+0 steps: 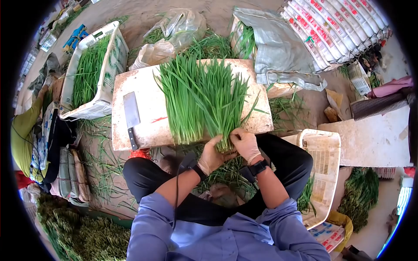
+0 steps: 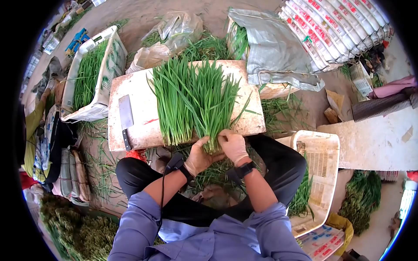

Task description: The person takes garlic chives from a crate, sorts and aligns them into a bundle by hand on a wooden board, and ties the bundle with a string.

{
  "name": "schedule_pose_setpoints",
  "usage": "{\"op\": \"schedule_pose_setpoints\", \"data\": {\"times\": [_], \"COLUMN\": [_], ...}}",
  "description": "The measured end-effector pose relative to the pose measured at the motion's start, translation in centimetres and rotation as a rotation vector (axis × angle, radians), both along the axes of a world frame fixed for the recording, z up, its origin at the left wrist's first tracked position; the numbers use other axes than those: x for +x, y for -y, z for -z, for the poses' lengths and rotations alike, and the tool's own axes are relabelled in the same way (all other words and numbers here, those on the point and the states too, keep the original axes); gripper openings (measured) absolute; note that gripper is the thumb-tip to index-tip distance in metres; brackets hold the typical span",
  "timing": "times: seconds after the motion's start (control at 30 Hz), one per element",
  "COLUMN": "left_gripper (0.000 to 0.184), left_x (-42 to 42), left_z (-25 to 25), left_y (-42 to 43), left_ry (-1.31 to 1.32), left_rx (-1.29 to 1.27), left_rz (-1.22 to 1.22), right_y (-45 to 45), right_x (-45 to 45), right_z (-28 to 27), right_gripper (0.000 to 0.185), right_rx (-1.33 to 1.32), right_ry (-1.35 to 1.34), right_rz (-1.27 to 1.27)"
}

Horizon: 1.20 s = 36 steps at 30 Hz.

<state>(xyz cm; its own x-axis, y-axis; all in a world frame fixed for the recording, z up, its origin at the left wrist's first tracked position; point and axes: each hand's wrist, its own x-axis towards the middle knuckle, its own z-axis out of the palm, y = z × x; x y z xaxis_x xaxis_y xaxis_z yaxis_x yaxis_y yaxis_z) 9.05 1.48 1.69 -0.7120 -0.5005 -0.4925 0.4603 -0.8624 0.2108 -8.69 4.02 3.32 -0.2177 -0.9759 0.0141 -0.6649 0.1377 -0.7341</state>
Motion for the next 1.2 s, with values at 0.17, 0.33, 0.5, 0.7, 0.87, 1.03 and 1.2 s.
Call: {"op": "schedule_pose_setpoints", "data": {"times": [0.17,0.33,0.5,0.7,0.87,1.03,1.2], "left_gripper": [0.042,0.036,0.038,0.042,0.046,0.048,0.042], "left_x": [0.0,-0.7,-1.4,-0.3,0.1,0.3,-0.3], "left_z": [1.5,0.5,0.6,-1.8,0.9,0.1,-0.9], "left_y": [-0.1,-0.7,-1.2,-1.2,-0.9,-0.5,-1.0], "left_ry": [0.078,0.318,0.495,0.378,0.283,0.239,0.293], "left_rx": [-0.029,-0.188,-0.36,-0.263,-0.071,0.039,-0.207], "left_rz": [0.048,-0.006,-0.096,0.046,0.126,0.108,0.136], "right_y": [-0.7,-1.0,-0.5,-1.1,-2.0,-2.4,-1.9], "right_x": [-2.7,-1.3,0.8,-0.8,-1.4,-1.9,-1.5], "right_z": [1.7,1.5,-0.5,0.6,-1.1,1.1,0.2], "right_gripper": [0.034,0.07,0.08,0.04,0.036,0.032,0.03], "right_rx": [0.136,0.132,0.277,0.296,0.389,0.339,0.304], "right_ry": [0.766,0.597,0.289,0.728,0.98,0.794,0.583], "right_rz": [0.526,0.212,0.077,0.152,0.347,0.283,0.08]}}
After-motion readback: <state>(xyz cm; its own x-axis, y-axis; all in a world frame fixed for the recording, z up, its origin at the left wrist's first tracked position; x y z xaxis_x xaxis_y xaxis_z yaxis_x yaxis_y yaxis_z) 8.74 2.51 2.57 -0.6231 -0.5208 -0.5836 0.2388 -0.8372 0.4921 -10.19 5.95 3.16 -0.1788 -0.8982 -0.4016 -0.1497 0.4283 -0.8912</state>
